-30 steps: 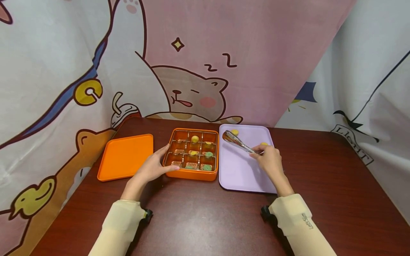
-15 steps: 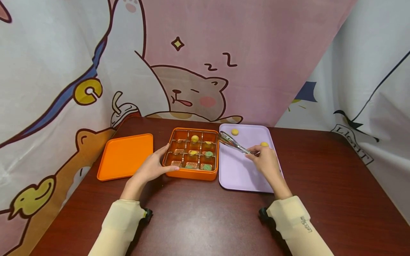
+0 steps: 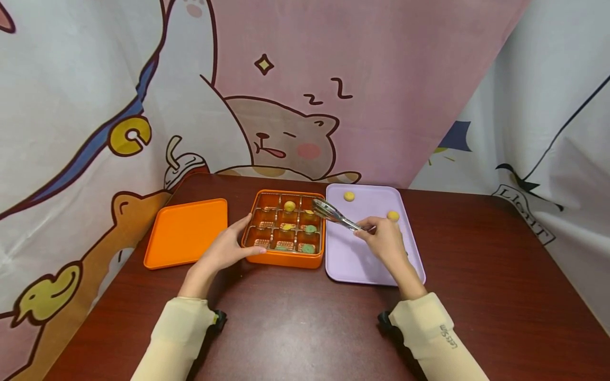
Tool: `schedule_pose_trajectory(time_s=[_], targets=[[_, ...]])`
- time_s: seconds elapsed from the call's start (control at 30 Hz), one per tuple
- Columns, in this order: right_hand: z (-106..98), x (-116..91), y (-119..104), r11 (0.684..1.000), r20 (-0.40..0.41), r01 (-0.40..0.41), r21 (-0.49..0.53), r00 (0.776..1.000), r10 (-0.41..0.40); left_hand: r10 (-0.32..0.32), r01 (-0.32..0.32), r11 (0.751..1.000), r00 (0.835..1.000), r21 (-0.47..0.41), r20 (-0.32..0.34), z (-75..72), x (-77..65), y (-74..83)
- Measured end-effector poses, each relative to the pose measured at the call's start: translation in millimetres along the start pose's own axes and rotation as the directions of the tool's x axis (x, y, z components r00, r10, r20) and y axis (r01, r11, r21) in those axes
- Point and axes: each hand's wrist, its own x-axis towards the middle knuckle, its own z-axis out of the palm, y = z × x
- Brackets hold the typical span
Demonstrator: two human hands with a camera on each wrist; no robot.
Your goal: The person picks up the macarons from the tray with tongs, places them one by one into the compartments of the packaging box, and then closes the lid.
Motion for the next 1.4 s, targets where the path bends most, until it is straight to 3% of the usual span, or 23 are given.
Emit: schedule_pose_trajectory(time_s=[1.4], targets=[[37,-11,-68,0.990,0.108,0.123,0.068,0.986,-0.130,0.021,-0.021,0.999,1.000,0.028,-0.008,0.6,0.8,-1.3]])
